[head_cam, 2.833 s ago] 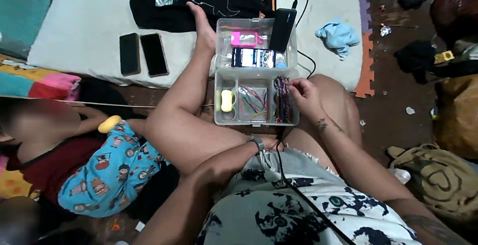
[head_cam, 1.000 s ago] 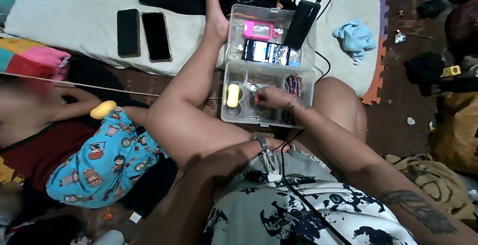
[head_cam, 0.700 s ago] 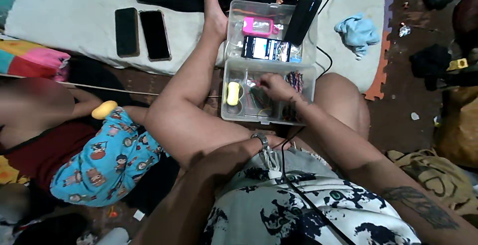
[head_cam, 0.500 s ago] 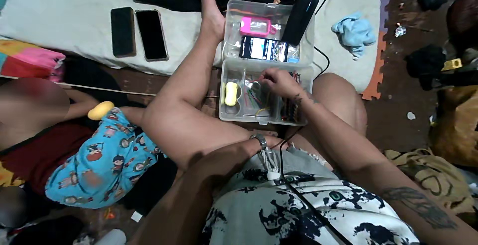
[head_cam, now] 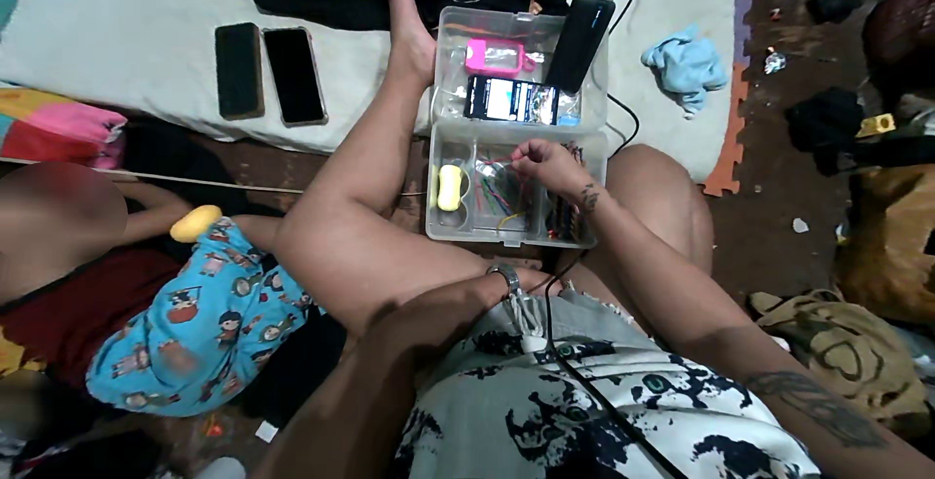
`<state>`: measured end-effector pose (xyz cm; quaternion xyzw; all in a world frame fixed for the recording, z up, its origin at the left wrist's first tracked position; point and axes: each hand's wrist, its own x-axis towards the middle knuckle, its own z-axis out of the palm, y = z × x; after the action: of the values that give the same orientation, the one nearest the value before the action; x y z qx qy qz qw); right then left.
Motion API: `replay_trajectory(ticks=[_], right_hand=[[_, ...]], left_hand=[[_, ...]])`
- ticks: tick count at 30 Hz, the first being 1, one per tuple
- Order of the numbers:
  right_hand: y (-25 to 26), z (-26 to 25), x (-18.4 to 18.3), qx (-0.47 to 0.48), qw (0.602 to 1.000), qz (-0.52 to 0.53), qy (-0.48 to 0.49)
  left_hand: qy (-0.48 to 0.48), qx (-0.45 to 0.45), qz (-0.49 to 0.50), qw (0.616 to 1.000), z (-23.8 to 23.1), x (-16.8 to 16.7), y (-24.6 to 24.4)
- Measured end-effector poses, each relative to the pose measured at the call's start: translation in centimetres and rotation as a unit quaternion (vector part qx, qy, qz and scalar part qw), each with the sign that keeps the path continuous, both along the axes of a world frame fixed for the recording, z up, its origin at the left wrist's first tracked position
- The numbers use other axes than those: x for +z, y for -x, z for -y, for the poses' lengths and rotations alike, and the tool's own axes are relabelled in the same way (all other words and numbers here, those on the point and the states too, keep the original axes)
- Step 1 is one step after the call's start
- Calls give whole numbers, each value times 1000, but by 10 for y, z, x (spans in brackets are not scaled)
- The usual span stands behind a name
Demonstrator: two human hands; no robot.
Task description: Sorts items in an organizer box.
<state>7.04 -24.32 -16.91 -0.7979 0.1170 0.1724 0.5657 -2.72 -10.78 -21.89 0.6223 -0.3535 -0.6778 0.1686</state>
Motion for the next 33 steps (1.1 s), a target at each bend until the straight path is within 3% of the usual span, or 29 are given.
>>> replay_trajectory(ticks=[2,5,11,17,23,24,26,28,30,31,33], right_hand=[[0,2,-6,69,996,26,59],[3,-6,-8,214,966,65,131],[8,-33,-31,470,845,72,246],[15,-41,-56,510,786,117,329],[17,-50,-57,533,755,110,367],[18,-49,-55,527,761,108,363],[18,-42,-44,469,821,112,305],[16,-33,-30,345,919,109,160],[17,-24,-7,178,982,58,-15],[19,-20,0,93,990,34,-96],[27,-12,4,-39,969,-3,-243]], left_hand=[[32,-23,11,999,1,-4,1],[1,-36,26,999,2,9,0],[-13,-55,39,998,-2,39,-8],[-18,-10,2,1000,-1,10,-1],[-15,-48,38,998,-2,28,-9],[-31,-46,44,998,-1,33,-10],[-73,-35,54,995,0,33,-9],[-74,-32,56,995,-1,18,-8],[-47,-2,36,998,-1,-4,-4],[-37,27,27,999,0,-8,-3],[-61,95,14,993,3,-17,-3]])
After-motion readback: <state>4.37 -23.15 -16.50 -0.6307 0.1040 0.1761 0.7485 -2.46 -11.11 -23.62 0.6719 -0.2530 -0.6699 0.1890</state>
